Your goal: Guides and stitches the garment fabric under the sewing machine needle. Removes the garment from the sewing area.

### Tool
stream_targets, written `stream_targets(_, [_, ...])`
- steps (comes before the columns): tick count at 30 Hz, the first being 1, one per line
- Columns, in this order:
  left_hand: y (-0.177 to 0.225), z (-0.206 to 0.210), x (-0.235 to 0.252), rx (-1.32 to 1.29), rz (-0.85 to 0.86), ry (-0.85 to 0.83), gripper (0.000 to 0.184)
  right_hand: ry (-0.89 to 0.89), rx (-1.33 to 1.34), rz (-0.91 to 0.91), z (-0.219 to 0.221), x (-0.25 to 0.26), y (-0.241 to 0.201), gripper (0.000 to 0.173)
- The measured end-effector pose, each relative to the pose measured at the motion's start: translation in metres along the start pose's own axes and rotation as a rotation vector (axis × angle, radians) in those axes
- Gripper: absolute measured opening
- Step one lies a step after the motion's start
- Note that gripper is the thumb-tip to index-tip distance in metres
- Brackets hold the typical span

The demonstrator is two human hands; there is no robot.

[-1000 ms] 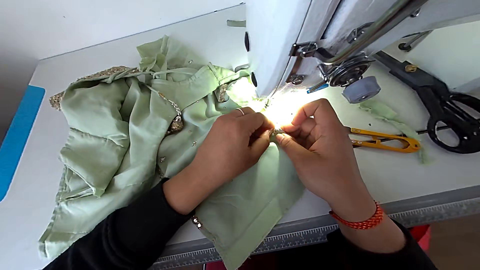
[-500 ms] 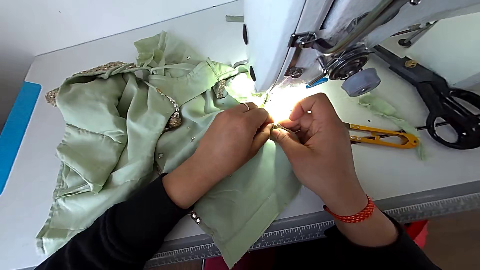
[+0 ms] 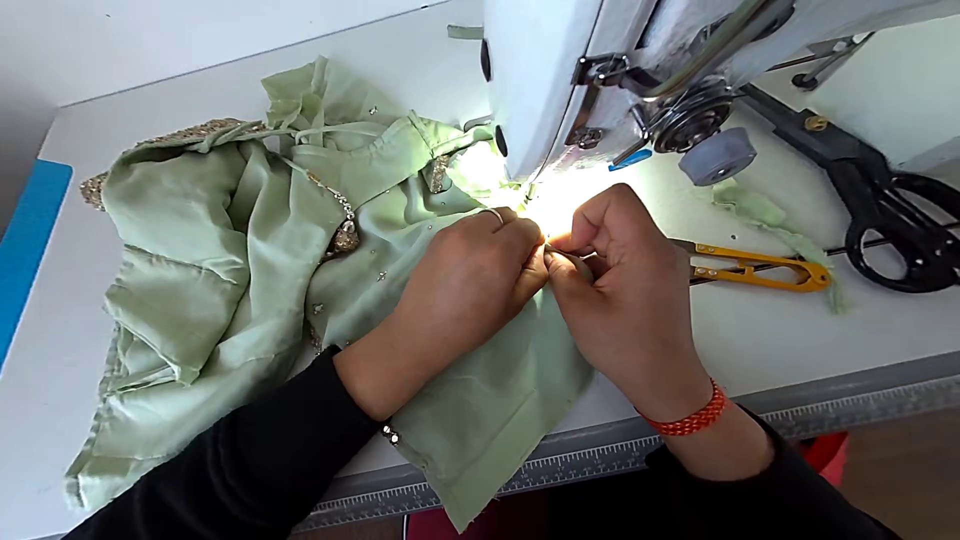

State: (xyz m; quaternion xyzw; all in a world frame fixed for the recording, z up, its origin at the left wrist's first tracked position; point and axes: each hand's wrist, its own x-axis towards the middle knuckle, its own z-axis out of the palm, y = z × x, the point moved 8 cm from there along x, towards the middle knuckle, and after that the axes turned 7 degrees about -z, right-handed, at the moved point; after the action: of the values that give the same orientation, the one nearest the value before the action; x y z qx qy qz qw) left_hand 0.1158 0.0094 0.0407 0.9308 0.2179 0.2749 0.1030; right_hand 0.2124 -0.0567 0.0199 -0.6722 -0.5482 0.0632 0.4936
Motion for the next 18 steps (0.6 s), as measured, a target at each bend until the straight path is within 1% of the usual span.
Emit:
stream_targets(4, [0.002,0.003,-0.002,0.021,0.027,0.029,0.014,-0.003,0.017,0.012,0.000,0.001,0.003,0.017])
stream_targets(10, [-0.003,0.008,0.002,-0.003,0.018,0.018,0.015,-0.011,0.049,0.027,0.000,0.003,0.005,0.018])
stream_targets(13, [-0.010,0.006,0.003,-0.068,-0.015,-0.003,0.013,-0.031,0.027,0.059,0.000,0.002,0.006,0.021])
stream_targets(16, [-0.021,0.000,0.006,-0.170,-0.116,-0.024,0.011,-0.062,0.060,0.131,-0.002,0.000,0.008,0.025])
stream_targets(18, [-0.022,-0.008,0.004,-0.232,-0.106,-0.032,0.013,-0.059,0.103,0.172,-0.003,0.002,0.016,0.024])
